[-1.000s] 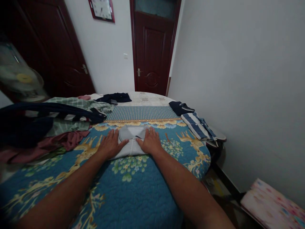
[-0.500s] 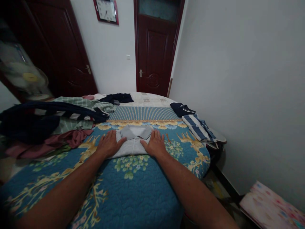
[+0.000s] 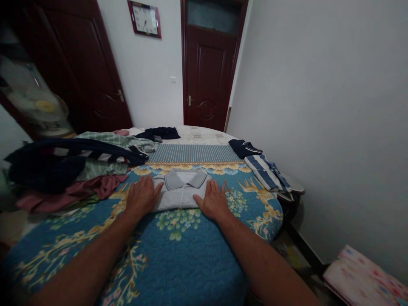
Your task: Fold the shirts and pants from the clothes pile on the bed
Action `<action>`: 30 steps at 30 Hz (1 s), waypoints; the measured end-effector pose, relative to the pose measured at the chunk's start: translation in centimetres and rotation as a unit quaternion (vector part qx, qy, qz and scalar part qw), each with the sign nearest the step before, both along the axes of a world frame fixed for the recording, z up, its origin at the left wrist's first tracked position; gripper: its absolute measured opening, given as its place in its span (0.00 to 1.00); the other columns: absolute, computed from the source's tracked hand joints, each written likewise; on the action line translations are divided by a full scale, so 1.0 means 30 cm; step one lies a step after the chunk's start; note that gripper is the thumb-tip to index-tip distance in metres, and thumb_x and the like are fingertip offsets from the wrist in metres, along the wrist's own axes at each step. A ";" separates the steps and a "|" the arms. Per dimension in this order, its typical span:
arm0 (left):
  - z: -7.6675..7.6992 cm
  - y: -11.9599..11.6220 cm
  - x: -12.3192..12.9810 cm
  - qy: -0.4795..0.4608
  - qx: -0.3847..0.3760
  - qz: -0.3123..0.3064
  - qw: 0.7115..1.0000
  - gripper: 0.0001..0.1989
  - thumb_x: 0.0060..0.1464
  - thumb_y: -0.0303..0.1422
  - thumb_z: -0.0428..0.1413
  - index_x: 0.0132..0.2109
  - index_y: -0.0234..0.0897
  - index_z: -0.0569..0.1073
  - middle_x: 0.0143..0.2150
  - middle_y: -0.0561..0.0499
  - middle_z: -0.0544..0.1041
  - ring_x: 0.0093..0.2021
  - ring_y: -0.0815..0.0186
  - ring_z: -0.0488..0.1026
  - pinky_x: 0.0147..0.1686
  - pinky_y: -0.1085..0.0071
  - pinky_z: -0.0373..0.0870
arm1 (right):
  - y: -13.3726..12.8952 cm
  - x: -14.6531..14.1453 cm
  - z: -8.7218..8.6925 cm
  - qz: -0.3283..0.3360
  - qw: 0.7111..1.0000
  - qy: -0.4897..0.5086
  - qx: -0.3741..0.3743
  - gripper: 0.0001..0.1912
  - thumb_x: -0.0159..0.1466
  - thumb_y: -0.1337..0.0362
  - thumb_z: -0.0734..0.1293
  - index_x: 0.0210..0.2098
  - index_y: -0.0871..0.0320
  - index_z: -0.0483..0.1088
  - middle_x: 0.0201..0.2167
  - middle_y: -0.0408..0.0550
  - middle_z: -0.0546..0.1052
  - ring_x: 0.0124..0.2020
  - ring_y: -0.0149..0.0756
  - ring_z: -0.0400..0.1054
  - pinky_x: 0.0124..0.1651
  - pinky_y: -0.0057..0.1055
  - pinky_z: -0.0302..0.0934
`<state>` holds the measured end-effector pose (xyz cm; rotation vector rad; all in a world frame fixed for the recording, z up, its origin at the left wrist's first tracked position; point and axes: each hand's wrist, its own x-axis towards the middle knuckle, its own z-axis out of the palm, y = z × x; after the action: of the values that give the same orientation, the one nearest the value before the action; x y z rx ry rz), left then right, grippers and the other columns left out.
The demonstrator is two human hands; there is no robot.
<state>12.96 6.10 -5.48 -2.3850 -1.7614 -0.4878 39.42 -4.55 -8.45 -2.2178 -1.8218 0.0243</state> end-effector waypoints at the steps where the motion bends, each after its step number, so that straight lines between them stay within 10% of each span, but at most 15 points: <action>1: 0.002 -0.021 0.020 -0.001 0.013 -0.016 1.000 0.37 0.72 0.49 0.40 0.73 0.23 0.62 0.74 0.29 0.66 0.76 0.43 0.57 0.73 0.43 0.51 | 0.000 -0.004 0.003 -0.008 1.000 -0.003 0.015 0.49 0.73 0.38 0.55 0.77 0.72 0.49 0.77 0.70 0.52 0.79 0.60 0.43 0.77 0.60 0.32; 6: -0.038 -0.102 0.120 0.011 -0.001 -0.092 0.996 0.41 0.71 0.52 0.42 0.76 0.22 0.58 0.77 0.29 0.59 0.79 0.43 0.50 0.76 0.44 0.43 | 0.011 -0.073 0.024 0.022 0.992 -0.048 0.113 0.47 0.74 0.44 0.56 0.79 0.72 0.42 0.80 0.67 0.44 0.81 0.56 0.33 0.78 0.60 0.29; 13: -0.072 -0.093 0.137 0.011 -0.066 -0.089 0.994 0.42 0.71 0.54 0.41 0.78 0.26 0.55 0.79 0.32 0.55 0.80 0.43 0.47 0.76 0.42 0.43 | 0.031 -0.159 0.034 0.103 0.994 -0.026 0.020 0.43 0.76 0.40 0.52 0.79 0.63 0.50 0.80 0.59 0.48 0.81 0.55 0.37 0.78 0.62 0.28; 30: -0.075 0.030 0.020 0.003 -0.098 -0.039 0.994 0.42 0.71 0.54 0.37 0.76 0.25 0.58 0.78 0.31 0.58 0.78 0.43 0.55 0.75 0.42 0.47 | 0.041 -0.001 0.015 0.014 0.999 0.010 -0.028 0.45 0.75 0.40 0.52 0.79 0.68 0.48 0.79 0.64 0.48 0.80 0.55 0.42 0.78 0.60 0.31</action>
<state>13.57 6.99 -7.72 -2.5922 -1.7956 -0.3298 39.40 -3.33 -8.01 -2.2209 -1.8634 0.1052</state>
